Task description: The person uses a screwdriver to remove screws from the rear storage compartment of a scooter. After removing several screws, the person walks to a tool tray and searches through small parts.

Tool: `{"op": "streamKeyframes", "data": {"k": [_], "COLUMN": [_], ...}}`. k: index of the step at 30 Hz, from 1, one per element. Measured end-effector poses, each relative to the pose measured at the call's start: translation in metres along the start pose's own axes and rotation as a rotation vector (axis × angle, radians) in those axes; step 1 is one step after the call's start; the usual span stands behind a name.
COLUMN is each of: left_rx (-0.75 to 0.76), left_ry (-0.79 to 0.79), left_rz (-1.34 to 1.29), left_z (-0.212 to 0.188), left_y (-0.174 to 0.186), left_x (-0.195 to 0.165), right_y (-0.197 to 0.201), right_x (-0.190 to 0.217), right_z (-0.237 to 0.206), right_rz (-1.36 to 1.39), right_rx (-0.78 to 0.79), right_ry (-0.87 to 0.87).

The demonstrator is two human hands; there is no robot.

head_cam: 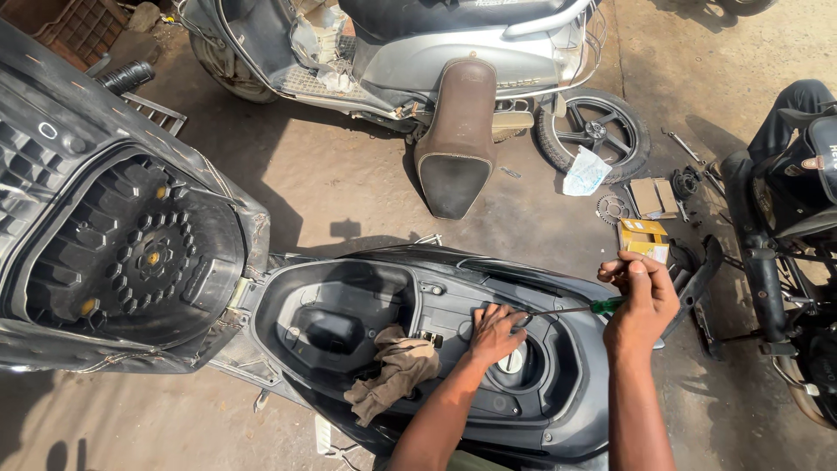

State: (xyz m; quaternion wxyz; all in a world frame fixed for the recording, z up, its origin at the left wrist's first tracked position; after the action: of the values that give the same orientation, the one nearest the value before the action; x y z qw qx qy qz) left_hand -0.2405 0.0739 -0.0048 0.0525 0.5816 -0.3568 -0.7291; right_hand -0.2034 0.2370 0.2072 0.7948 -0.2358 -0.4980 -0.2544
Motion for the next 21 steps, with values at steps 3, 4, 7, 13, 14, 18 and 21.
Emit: {"op": "streamKeyframes", "data": {"k": [3,4,7,13,14,18,21], "left_rx": [-0.06,-0.09,-0.199,-0.158,-0.147,-0.01,-0.001], "left_ry": [0.198,0.283,0.338,0.547,0.618,0.83,0.86], "left_rz": [0.0,0.004,0.147,0.215,0.219,0.256,0.221], "left_z": [0.011,0.012,0.015,0.017,0.018,0.02,0.023], "left_y": [-0.024,-0.032,-0.047,-0.071,-0.075,-0.096,-0.102], "left_x": [0.0,0.001,-0.014,-0.022,-0.021,-0.019,-0.016], "right_y": [0.026,0.033,0.059,0.12,0.129,0.152,0.159], "right_x": [-0.007,-0.013,-0.021,-0.028,-0.026,-0.012,0.0], "right_z": [-0.032,-0.041,-0.054,-0.042,-0.039,-0.023,-0.01], "right_rz": [0.004,0.051,0.131,0.246,0.301,0.411,0.391], "right_rx": [0.029,0.082,0.144,0.083,0.05,0.003,0.062], "right_ry": [0.053,0.006,-0.057,-0.162,-0.148,-0.044,0.021]}}
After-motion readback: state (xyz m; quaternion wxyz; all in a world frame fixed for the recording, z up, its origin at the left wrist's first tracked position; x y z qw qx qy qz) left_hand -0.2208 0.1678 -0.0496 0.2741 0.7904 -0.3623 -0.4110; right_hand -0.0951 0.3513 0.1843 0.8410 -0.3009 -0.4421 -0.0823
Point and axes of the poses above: each hand's wrist, its own z-axis towards the middle knuckle, its own y-axis out of the back of the hand, x = y × z, the point moved 8 cm from there along z, towards the middle knuckle, and after that the axes turned 6 degrees about y, right-handed, at the moved point
